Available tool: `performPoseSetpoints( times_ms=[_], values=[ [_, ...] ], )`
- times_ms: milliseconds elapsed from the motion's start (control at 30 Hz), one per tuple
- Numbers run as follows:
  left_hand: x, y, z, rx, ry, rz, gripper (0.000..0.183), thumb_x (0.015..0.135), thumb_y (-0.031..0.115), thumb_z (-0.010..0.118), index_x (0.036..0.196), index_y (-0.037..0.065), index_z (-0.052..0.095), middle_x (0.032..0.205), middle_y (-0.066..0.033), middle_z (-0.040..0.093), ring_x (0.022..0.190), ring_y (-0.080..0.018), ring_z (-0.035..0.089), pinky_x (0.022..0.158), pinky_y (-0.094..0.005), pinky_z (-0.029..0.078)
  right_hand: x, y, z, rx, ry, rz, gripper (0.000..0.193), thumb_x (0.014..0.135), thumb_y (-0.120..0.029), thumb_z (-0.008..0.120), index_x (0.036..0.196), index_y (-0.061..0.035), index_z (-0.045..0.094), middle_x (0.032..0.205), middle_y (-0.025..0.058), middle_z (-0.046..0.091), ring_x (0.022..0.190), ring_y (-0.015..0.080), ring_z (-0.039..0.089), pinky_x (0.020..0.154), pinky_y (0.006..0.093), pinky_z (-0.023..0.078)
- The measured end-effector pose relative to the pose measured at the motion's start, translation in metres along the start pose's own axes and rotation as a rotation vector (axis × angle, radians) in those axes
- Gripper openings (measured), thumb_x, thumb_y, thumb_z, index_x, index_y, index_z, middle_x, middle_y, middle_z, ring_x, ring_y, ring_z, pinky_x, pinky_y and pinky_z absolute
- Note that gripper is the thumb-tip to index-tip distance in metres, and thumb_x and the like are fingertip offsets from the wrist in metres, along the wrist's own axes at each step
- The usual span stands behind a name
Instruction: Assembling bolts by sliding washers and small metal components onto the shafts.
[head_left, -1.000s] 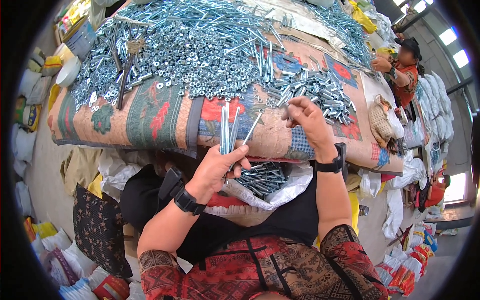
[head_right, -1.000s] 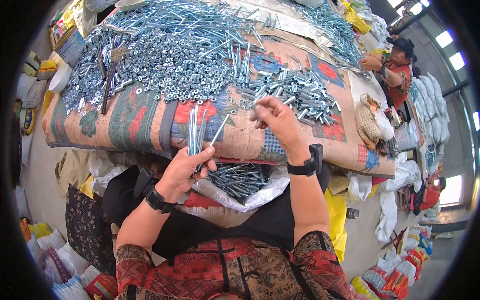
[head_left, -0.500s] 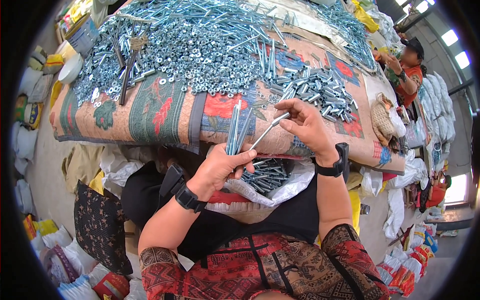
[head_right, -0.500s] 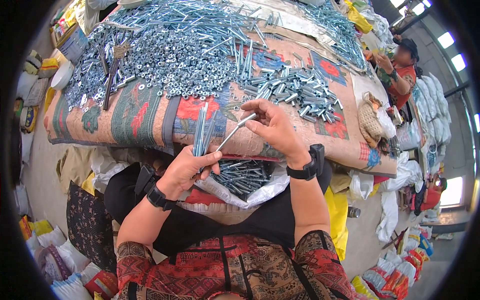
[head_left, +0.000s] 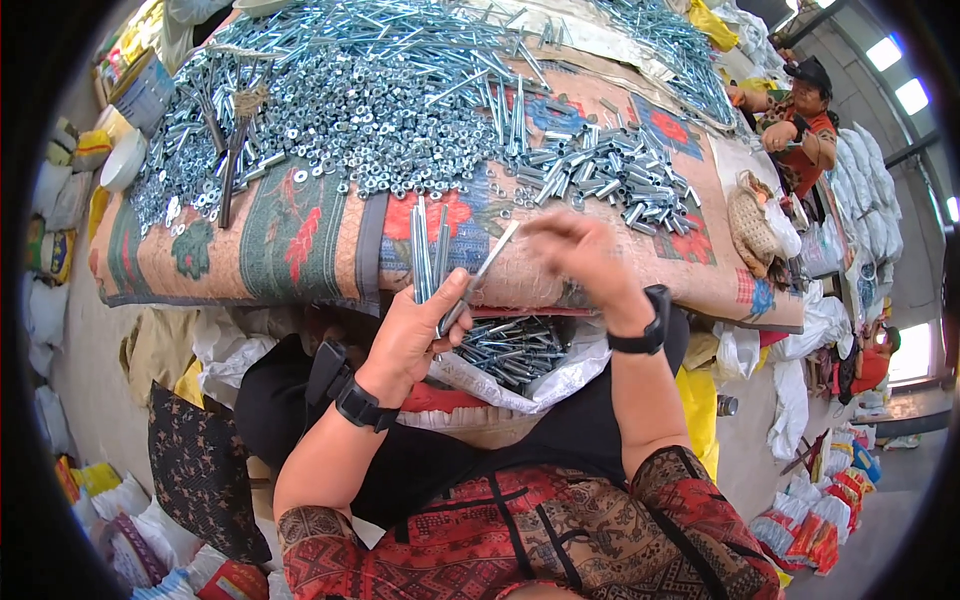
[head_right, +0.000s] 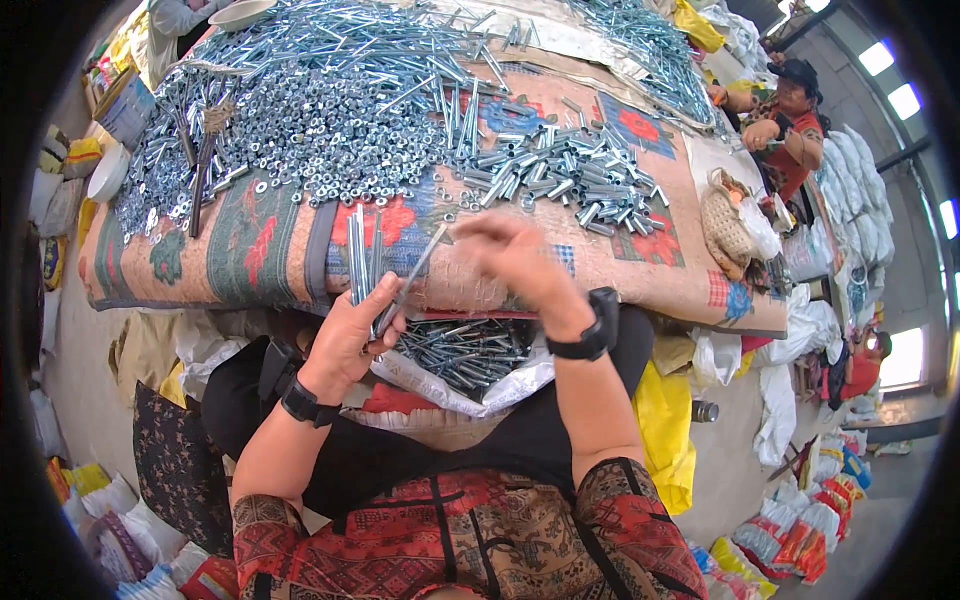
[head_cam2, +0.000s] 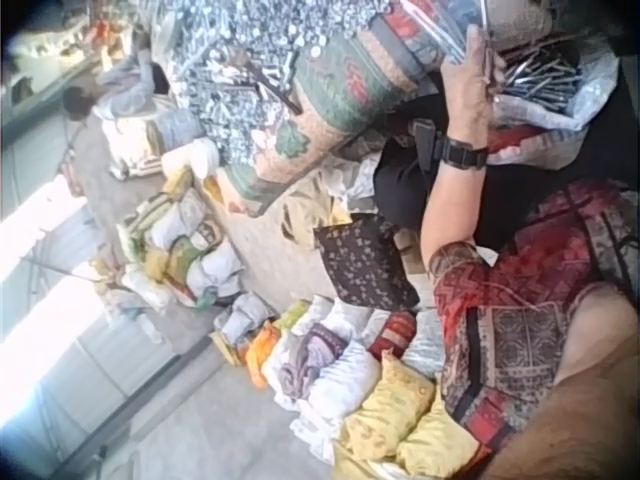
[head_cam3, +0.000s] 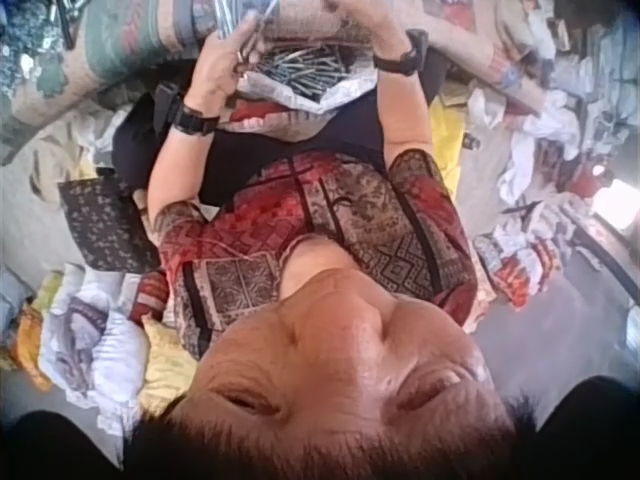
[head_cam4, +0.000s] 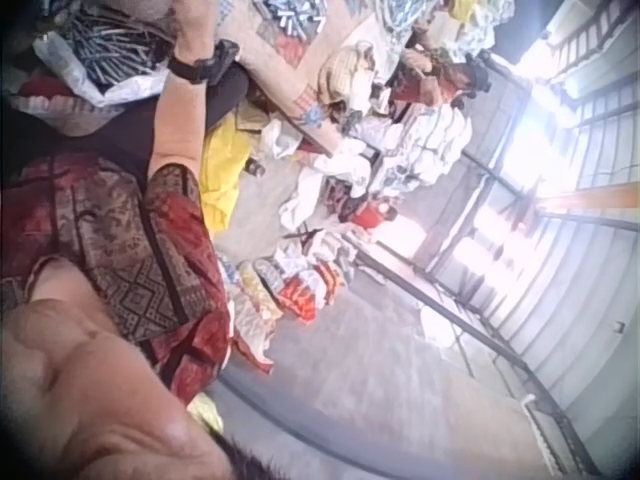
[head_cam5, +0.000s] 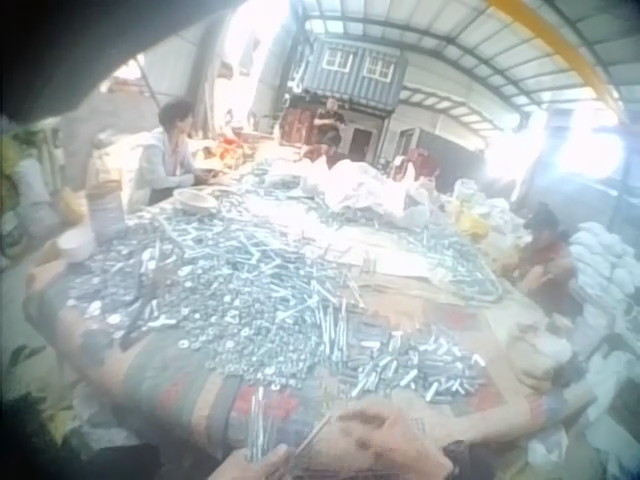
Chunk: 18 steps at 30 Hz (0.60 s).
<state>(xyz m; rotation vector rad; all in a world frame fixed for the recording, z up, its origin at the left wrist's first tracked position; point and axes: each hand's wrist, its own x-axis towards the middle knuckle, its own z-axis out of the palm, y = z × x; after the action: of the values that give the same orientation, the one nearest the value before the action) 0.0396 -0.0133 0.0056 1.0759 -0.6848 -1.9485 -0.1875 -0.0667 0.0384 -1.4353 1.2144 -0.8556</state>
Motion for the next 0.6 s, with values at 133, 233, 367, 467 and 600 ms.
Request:
performPoseSetpoints(
  times_ms=[133,233,367,467,600],
  values=[
    [0.004,0.000,0.001,0.008,-0.027,0.025,0.027,0.091,0.031,0.062,0.093,0.004,0.062,0.066,0.0008,0.054,0.048,-0.0055,0.046,0.038,-0.0173,0.027,0.027,0.029,-0.054,-0.572,0.585,0.046,0.024,0.078,-0.026,0.072,0.087,-0.0042,0.071,0.071,0.0067,0.067,0.064,0.0163,0.062,0.060,0.0293,0.048],
    [0.005,-0.004,-0.003,-0.051,-0.019,0.015,0.027,0.091,0.029,0.062,0.094,0.003,0.062,0.068,0.0010,0.053,0.048,-0.0052,0.045,0.039,-0.0177,0.027,0.038,0.039,-0.051,-0.874,0.589,0.134,0.025,0.076,-0.028,0.072,0.085,-0.0043,0.069,0.073,0.0107,0.066,0.067,0.0252,0.063,0.064,0.0367,0.048],
    [0.002,-0.004,-0.004,-0.076,-0.014,0.022,0.029,0.090,0.033,0.063,0.095,0.004,0.064,0.067,0.0018,0.054,0.050,-0.0047,0.047,0.042,-0.0179,0.031,0.044,0.049,-0.049,-0.910,0.644,0.010,0.019,0.074,-0.023,0.072,0.081,-0.0058,0.066,0.077,0.0102,0.065,0.075,0.0279,0.063,0.067,0.0399,0.048],
    [0.002,-0.002,-0.006,-0.085,0.005,0.013,0.029,0.091,0.033,0.062,0.098,0.004,0.064,0.068,0.0016,0.054,0.050,-0.0052,0.048,0.042,-0.0184,0.032,0.041,0.046,-0.055,-0.831,0.601,-0.009,0.017,0.074,-0.021,0.071,0.081,-0.0058,0.065,0.078,0.0106,0.065,0.076,0.0278,0.063,0.068,0.0399,0.048],
    [0.002,-0.002,-0.008,-0.089,0.014,0.002,0.028,0.091,0.031,0.062,0.099,0.004,0.063,0.068,0.0005,0.056,0.050,-0.0062,0.049,0.042,-0.0195,0.035,0.031,0.032,-0.043,-0.620,0.479,-0.103,0.018,0.074,-0.016,0.069,0.087,-0.0032,0.065,0.080,0.0114,0.065,0.074,0.0279,0.064,0.068,0.0371,0.049]
  ],
)
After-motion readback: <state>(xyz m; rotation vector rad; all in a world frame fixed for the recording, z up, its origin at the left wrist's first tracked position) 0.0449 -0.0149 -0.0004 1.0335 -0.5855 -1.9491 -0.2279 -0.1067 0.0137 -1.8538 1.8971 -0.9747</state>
